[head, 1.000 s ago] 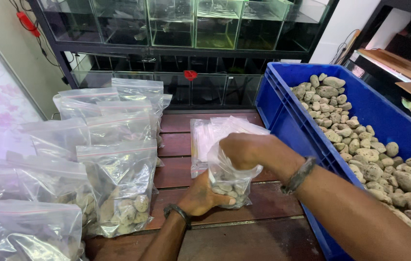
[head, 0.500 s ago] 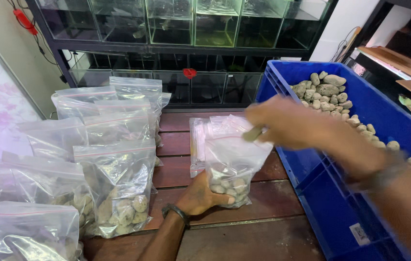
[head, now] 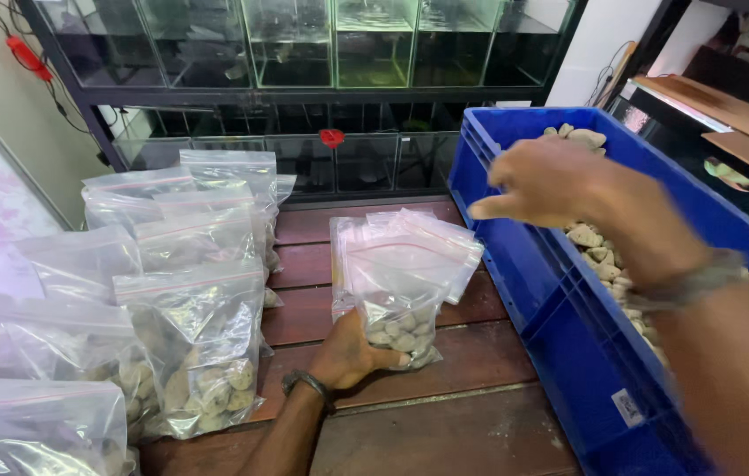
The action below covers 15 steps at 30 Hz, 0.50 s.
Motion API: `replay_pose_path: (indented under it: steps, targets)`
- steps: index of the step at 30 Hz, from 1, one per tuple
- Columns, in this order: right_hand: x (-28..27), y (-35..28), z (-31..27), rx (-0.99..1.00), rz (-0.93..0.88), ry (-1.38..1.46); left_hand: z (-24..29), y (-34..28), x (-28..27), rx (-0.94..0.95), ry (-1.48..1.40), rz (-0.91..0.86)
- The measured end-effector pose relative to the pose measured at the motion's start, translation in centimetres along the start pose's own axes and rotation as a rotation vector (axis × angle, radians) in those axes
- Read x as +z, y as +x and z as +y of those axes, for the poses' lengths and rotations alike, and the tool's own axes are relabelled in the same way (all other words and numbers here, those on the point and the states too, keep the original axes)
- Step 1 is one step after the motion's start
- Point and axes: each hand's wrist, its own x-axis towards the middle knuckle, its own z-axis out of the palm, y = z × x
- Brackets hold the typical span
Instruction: The person scoops small rocks from a blue bin and places them into clear zip-top bags. They seal each bag and set it aside on the table, repeating the process to create multiple filled bags.
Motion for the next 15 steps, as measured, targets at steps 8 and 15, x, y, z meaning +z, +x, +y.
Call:
replay_pose_path:
  steps: [8,15]
  targets:
    - [15.4,3.1,-5.1,0.118,0.235,1.269,0.4,-0.8,-0.4,0.083,0.121,-0.006]
    - [27.0,5.0,-6.8,-0.263,0.128,1.256,-0.5,-0.2,-2.0,0.071,0.358,-0.008]
